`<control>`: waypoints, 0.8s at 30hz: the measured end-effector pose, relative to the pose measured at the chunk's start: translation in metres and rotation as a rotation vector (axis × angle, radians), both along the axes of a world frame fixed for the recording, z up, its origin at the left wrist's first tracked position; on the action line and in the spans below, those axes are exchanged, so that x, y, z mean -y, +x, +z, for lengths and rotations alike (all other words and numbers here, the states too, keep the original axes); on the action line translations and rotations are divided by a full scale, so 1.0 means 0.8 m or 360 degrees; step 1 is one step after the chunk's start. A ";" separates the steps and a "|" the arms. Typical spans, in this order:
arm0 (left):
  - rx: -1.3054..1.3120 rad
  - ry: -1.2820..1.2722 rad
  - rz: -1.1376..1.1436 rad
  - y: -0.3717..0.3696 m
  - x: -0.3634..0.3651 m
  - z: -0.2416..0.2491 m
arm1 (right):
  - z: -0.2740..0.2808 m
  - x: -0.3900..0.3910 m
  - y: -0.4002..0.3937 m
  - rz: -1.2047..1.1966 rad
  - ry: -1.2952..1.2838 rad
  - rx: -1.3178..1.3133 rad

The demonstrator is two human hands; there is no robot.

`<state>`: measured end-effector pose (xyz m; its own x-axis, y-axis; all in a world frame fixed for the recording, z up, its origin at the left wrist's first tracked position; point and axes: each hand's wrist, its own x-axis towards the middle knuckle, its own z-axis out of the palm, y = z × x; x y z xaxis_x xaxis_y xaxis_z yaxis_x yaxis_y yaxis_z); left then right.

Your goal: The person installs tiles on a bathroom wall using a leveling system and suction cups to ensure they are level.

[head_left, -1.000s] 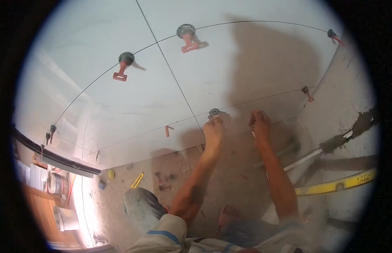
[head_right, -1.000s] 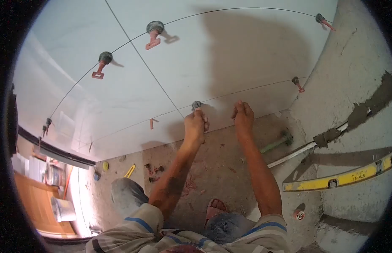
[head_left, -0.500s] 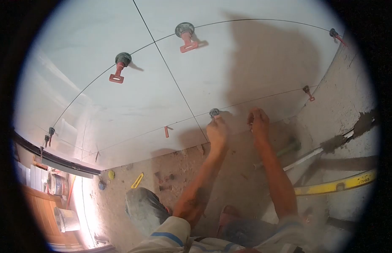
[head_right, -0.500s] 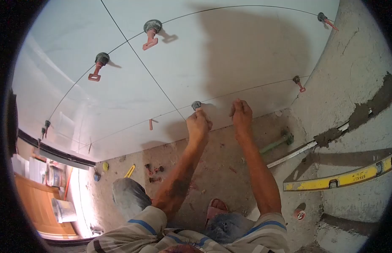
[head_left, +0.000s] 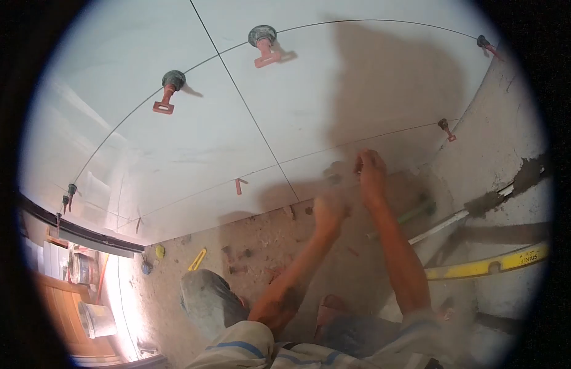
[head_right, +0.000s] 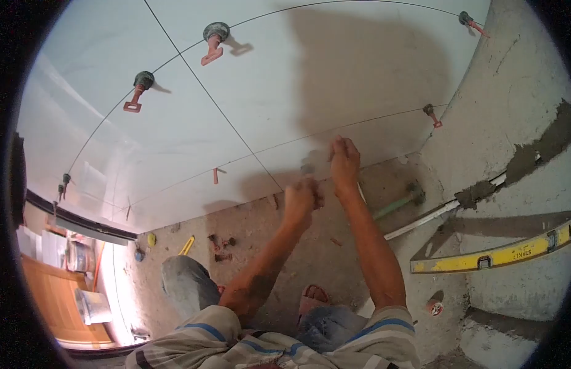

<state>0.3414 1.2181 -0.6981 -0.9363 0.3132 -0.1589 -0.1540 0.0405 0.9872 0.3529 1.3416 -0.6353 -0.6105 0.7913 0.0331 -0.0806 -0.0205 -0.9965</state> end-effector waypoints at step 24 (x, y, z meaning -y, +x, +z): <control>-0.0252 -0.1527 0.0103 -0.025 0.310 -0.169 | 0.020 -0.331 0.045 -0.0580 0.1228 0.1644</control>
